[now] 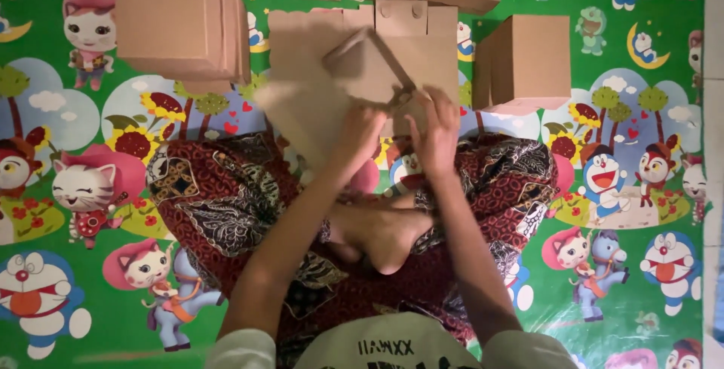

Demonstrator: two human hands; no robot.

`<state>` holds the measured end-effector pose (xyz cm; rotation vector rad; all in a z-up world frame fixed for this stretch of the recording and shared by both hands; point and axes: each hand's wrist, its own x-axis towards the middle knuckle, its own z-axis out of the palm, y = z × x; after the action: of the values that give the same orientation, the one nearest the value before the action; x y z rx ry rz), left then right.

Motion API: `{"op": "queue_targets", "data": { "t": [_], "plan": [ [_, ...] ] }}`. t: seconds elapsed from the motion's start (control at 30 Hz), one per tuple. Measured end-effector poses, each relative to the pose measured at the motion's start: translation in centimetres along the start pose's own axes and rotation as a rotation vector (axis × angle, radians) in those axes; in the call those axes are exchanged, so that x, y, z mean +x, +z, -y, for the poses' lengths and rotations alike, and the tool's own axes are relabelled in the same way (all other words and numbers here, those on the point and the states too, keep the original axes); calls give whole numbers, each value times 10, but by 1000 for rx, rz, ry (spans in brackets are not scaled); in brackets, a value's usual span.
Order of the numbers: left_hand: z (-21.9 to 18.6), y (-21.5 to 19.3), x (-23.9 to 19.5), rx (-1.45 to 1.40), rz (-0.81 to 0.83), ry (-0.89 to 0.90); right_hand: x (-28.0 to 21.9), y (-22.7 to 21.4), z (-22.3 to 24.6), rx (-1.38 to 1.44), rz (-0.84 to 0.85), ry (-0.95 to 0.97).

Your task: Folding flat cardboard templates into small boxes while sitting on the floor.

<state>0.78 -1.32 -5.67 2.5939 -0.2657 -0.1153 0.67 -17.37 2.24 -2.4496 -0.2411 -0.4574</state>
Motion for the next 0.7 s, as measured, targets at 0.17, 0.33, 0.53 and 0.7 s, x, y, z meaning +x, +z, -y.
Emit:
{"op": "queue_targets", "data": {
  "t": [0.17, 0.33, 0.53, 0.7],
  "plan": [
    [5, 6, 14, 194, -228, 187, 12, 13, -42, -391, 130, -632],
    [23, 71, 39, 542, -122, 196, 22, 10, -41, -567, 208, -722],
    [7, 81, 38, 632, -695, 136, 37, 38, -66, -810, 324, -758],
    [9, 49, 42, 445, -157, 115, 38, 47, -46, -851, 369, -631]
  ]
}}
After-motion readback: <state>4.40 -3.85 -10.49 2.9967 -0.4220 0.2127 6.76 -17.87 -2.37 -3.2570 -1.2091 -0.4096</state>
